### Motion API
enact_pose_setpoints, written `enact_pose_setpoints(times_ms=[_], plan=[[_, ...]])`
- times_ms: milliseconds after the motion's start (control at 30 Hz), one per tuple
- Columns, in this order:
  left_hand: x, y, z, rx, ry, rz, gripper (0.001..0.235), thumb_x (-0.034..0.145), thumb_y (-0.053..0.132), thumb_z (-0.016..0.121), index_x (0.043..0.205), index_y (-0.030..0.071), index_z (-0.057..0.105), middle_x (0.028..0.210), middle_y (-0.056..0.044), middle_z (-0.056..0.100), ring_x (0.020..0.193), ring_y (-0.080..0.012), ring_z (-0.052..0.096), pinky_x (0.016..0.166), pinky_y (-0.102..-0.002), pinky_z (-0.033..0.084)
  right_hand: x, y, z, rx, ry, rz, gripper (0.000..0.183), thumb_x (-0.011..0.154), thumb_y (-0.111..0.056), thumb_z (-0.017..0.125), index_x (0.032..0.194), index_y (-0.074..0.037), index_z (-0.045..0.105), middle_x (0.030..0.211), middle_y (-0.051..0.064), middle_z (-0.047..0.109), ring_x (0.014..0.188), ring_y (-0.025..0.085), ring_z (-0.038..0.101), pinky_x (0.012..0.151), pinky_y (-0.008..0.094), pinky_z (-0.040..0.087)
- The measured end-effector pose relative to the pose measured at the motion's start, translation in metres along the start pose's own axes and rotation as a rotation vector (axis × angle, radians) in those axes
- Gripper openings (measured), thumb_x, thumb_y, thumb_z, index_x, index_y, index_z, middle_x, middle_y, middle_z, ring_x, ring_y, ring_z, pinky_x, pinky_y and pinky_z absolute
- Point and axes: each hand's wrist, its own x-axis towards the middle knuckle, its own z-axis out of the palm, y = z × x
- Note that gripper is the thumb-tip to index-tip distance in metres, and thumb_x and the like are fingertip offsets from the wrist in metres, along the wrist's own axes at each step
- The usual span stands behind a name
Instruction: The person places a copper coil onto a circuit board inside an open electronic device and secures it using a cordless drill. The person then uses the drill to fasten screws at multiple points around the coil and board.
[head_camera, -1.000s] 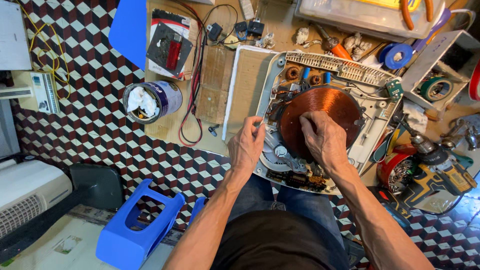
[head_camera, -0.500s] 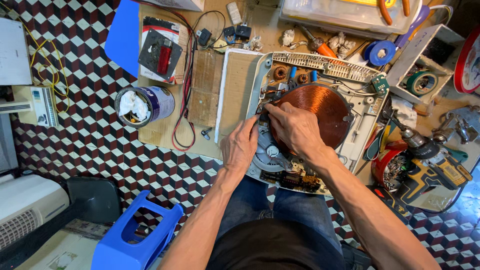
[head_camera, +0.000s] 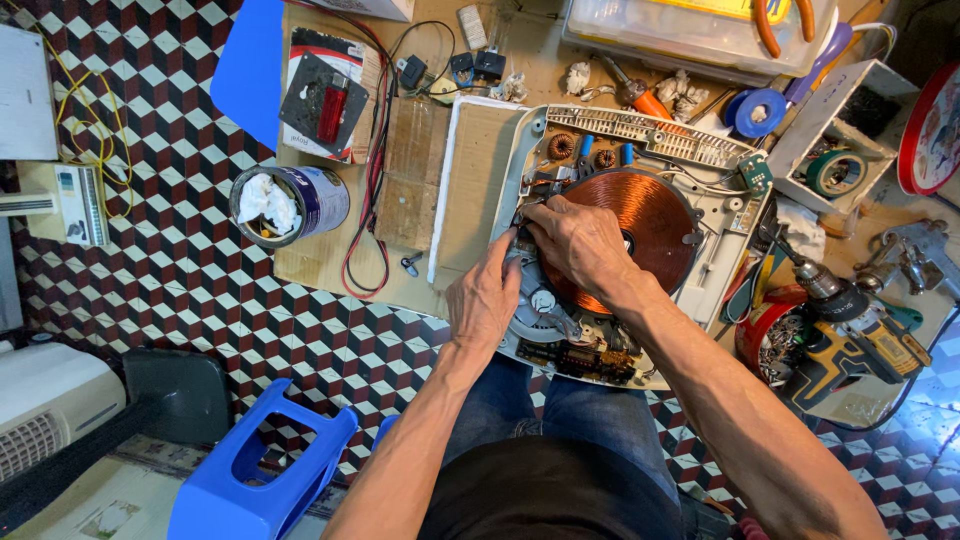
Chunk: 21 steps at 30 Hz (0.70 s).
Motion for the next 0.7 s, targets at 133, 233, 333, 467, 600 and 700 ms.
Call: enact_pose_setpoints(times_ms=[133,233,333,467,600,700], plan=[[0.001,-0.003,0.000,-0.066,-0.059,-0.139,0.035,0.096,0.022,0.065,0.129,0.014,0.059,0.090,-0.013,0.076,0.078,-0.0357,0.074,0.068,-0.048,0.057,0.001,-0.001,0.001,-0.020,-0.021,0.012,0.019,0.096,-0.018,0.067,0.113,-0.008,0.068,0.086,0.013,0.066,0.071,0.034,0.068,0.056,0.046,0.054],[0.002,-0.005,-0.001,-0.083,-0.046,-0.125,0.031,0.096,0.021,0.066,0.124,0.013,0.058,0.086,-0.012,0.075,0.075,-0.0364,0.072,0.065,-0.050,0.054,0.003,-0.004,-0.004,-0.029,-0.033,0.017,0.022,0.096,-0.018,0.067,0.115,-0.007,0.067,0.087,0.013,0.067,0.070,0.035,0.068,0.056,0.046,0.054],[-0.001,-0.008,-0.001,-0.059,0.021,-0.032,0.027,0.096,0.019,0.065,0.122,0.012,0.060,0.088,-0.013,0.075,0.073,-0.0372,0.071,0.062,-0.049,0.053,-0.007,-0.007,-0.016,0.029,0.062,0.039,0.023,0.097,-0.016,0.066,0.118,-0.006,0.067,0.092,0.014,0.069,0.070,0.034,0.068,0.058,0.044,0.056],[-0.002,-0.013,-0.002,-0.055,-0.001,-0.031,0.024,0.098,0.021,0.064,0.122,0.014,0.063,0.084,-0.011,0.075,0.069,-0.0323,0.073,0.060,-0.045,0.055,-0.028,-0.021,-0.024,0.061,0.089,0.141,0.020,0.101,-0.015,0.063,0.119,-0.007,0.067,0.090,0.012,0.073,0.063,0.028,0.069,0.053,0.040,0.056],[-0.001,-0.010,0.003,-0.037,0.028,-0.016,0.027,0.098,0.020,0.066,0.125,0.017,0.065,0.081,-0.012,0.075,0.071,-0.0322,0.074,0.063,-0.044,0.056,-0.038,-0.036,-0.010,-0.002,-0.037,0.187,0.030,0.099,-0.018,0.062,0.127,-0.008,0.067,0.079,0.015,0.070,0.056,0.031,0.067,0.049,0.044,0.053],[-0.001,-0.009,0.003,-0.067,0.014,-0.028,0.034,0.097,0.018,0.065,0.131,0.017,0.062,0.079,-0.012,0.075,0.070,-0.0329,0.073,0.062,-0.045,0.056,-0.035,-0.042,0.003,0.007,-0.030,0.245,0.039,0.098,-0.018,0.062,0.135,-0.007,0.062,0.082,0.018,0.071,0.057,0.036,0.066,0.049,0.047,0.052]])
